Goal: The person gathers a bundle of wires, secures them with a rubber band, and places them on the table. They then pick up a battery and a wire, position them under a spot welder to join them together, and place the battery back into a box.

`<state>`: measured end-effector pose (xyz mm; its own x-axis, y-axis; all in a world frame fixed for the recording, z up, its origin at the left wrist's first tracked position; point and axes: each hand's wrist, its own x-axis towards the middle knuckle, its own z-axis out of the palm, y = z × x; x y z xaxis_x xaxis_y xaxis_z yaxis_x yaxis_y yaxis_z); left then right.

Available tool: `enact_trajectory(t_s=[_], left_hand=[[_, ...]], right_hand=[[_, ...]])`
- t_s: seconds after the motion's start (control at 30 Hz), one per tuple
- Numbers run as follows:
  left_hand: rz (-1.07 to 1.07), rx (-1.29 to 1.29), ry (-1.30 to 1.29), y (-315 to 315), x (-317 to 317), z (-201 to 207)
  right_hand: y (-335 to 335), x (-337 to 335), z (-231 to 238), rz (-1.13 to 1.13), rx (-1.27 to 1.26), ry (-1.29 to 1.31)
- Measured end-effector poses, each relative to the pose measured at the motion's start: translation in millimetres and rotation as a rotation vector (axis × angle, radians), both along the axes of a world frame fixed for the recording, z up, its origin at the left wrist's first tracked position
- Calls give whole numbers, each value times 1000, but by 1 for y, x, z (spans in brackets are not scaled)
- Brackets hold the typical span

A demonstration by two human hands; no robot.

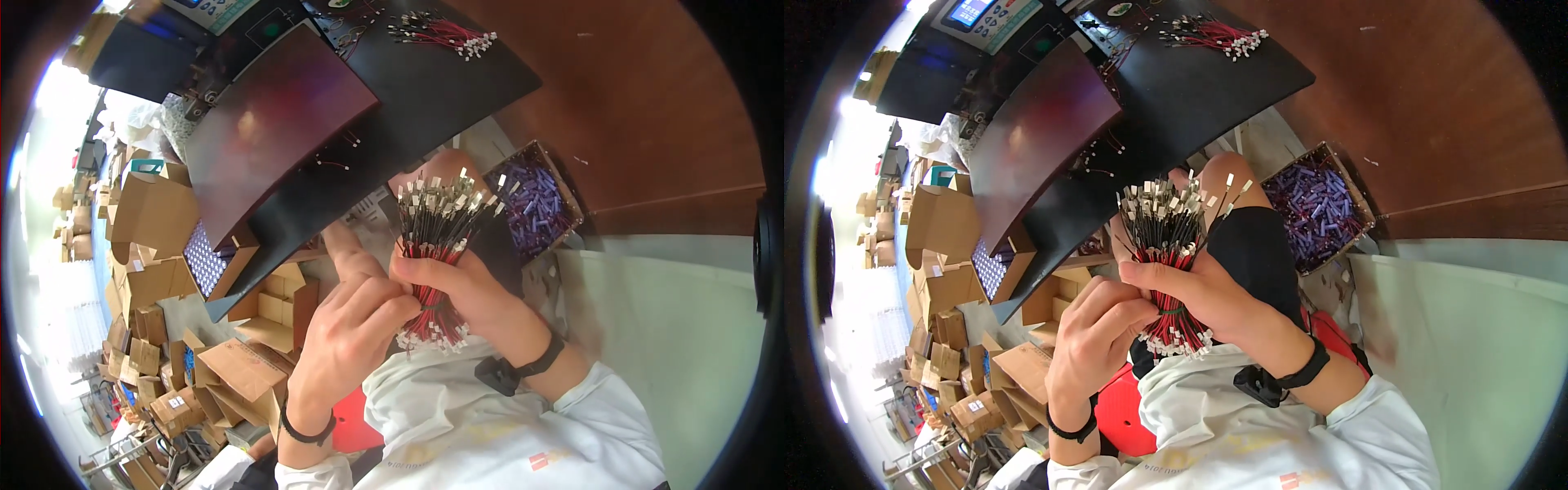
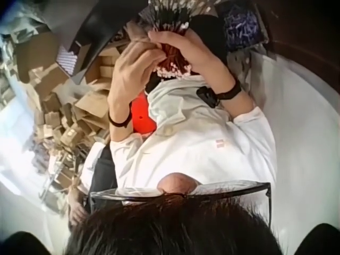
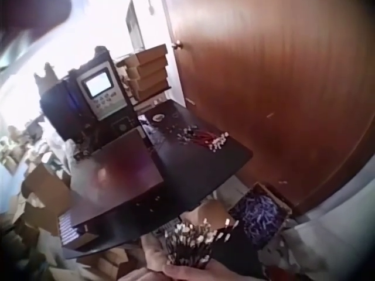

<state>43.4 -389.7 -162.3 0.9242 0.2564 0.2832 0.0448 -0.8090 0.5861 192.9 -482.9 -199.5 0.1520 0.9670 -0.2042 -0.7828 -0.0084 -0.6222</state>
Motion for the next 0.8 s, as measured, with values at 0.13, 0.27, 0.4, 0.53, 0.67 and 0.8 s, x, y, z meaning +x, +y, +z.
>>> enact_trajectory(t_s=[0.13, 0.27, 0.4, 0.53, 0.67, 0.8], left_hand=[[-15, -13, -41, 5, 3, -7], [3, 13, -22, 6, 5, -13], [-2, -10, 62, 8, 5, -10], [-58, -111, 90, 14, 2, -2], [-173, -361, 83, 15, -2, 0], [-195, -520, 50, 13, -8, -15]], right_hand=[[-2, 3, -14, 79, -45, 63], [2, 4, -6, 52, -47, 64], [7, 6, -7, 66, -35, 106], [5, 7, -17, 67, -29, 55], [6, 7, -10, 4, -66, -55], [3, 7, -15, 113, -88, -42]])
